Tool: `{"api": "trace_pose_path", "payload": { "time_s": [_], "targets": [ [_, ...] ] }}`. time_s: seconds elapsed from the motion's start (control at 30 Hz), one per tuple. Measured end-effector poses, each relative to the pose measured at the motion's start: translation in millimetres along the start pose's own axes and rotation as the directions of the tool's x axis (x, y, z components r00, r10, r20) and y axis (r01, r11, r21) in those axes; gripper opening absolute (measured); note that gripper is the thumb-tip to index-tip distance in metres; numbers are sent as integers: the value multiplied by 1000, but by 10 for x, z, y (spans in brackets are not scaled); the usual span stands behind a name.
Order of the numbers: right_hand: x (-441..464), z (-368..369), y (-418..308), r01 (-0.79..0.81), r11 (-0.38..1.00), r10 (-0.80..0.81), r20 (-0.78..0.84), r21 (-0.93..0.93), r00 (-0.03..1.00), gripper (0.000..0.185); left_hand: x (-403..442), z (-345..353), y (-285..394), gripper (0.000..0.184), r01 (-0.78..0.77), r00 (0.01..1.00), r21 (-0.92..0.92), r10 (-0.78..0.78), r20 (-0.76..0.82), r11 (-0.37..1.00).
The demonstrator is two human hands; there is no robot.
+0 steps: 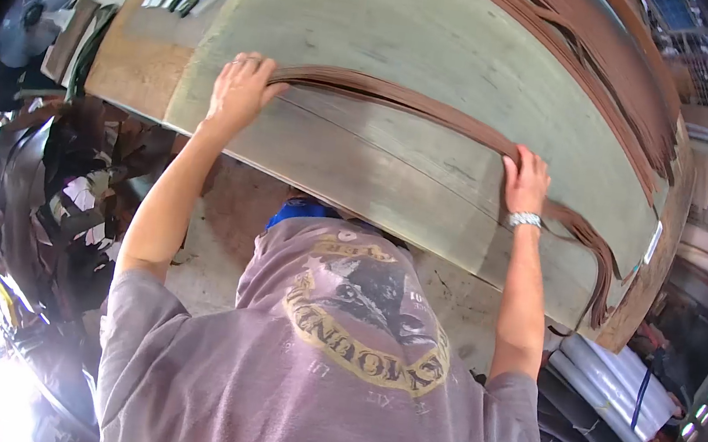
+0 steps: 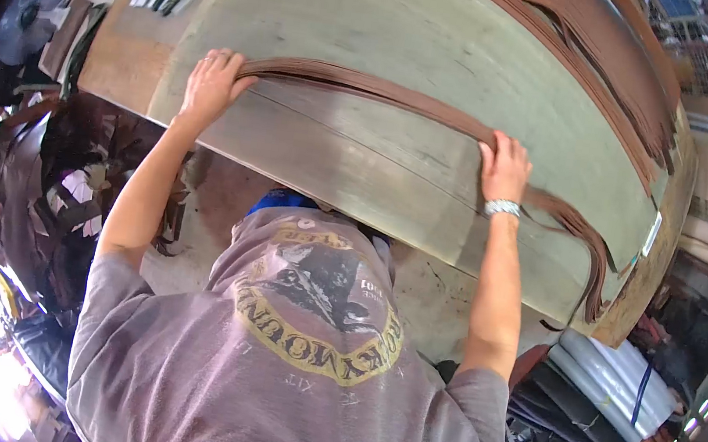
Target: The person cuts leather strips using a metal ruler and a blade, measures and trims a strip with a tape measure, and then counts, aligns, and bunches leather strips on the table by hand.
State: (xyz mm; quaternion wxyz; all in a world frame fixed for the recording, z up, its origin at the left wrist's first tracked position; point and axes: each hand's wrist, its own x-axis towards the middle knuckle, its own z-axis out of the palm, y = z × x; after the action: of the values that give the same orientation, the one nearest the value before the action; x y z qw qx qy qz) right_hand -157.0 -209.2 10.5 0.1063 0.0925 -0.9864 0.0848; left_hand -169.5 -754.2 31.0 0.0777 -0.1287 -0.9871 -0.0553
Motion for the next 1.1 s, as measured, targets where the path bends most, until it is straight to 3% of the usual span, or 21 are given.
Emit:
{"api": "trace_pose_path", "payload": {
  "time_s": [0.03,0.1,0.13,0.2,0.23,0.33,0.37,0.43,0.47,0.57,0.6,0.67,0.77,0.87,1.0,1.1],
  "targets": [
    [17,9,-31,-33,999,34,44,-20,998,34,1,2,-128,40,-14,1000,-7,14,18,1000],
    [76,39,-158,-30,998,36,89,-62,995,50,-40,-42,-315,42,-16,995,-55,21,99,998],
    [130,39,-298,-22,996,31,98,-90,995,59,-91,-62,-429,42,-16,999,-99,20,43,995],
    [342,66,-862,92,996,-91,95,-11,991,68,-74,-81,-627,45,-74,995,-184,61,-74,980],
    [457,70,-1234,138,990,-140,90,27,986,72,-107,9,-677,46,-14,999,-229,4,-45,973],
    [800,390,-2369,282,939,-300,64,197,952,69,-107,-4,-704,51,-58,998,-504,60,-13,862],
    [911,474,-2728,295,925,-321,77,239,944,59,-118,-22,-759,56,-46,999,-532,31,-37,845],
    [1076,584,-3280,326,895,-365,78,304,928,49,-142,-29,-851,58,95,983,-670,-176,-55,736],
    [1131,626,-3445,337,882,-377,63,328,924,48,-170,-32,-896,59,155,960,-731,-275,-47,665],
    [1225,706,-3749,364,848,-411,45,386,910,46,-327,121,-786,62,191,932,-767,-359,-55,613],
    [1241,715,-3783,359,846,-411,53,394,910,47,-366,98,-653,60,274,895,-822,-445,27,499],
    [1285,715,-3805,353,844,-415,76,404,906,50,-348,36,-568,49,235,813,-629,-504,-291,741],
    [1354,732,-3843,346,820,-433,99,456,896,47,-461,151,-579,37,289,812,-516,-492,-314,807],
    [1389,706,-3909,325,806,-423,96,494,901,43,-391,255,-508,29,268,793,-581,-518,-320,769],
    [1399,753,-3889,326,801,-417,77,502,906,38,-363,292,-403,35,389,713,-591,-637,-292,706],
    [1407,766,-3896,295,816,-391,99,497,915,35,-337,244,-350,39,381,719,-581,-625,-303,719]
  ]
}}
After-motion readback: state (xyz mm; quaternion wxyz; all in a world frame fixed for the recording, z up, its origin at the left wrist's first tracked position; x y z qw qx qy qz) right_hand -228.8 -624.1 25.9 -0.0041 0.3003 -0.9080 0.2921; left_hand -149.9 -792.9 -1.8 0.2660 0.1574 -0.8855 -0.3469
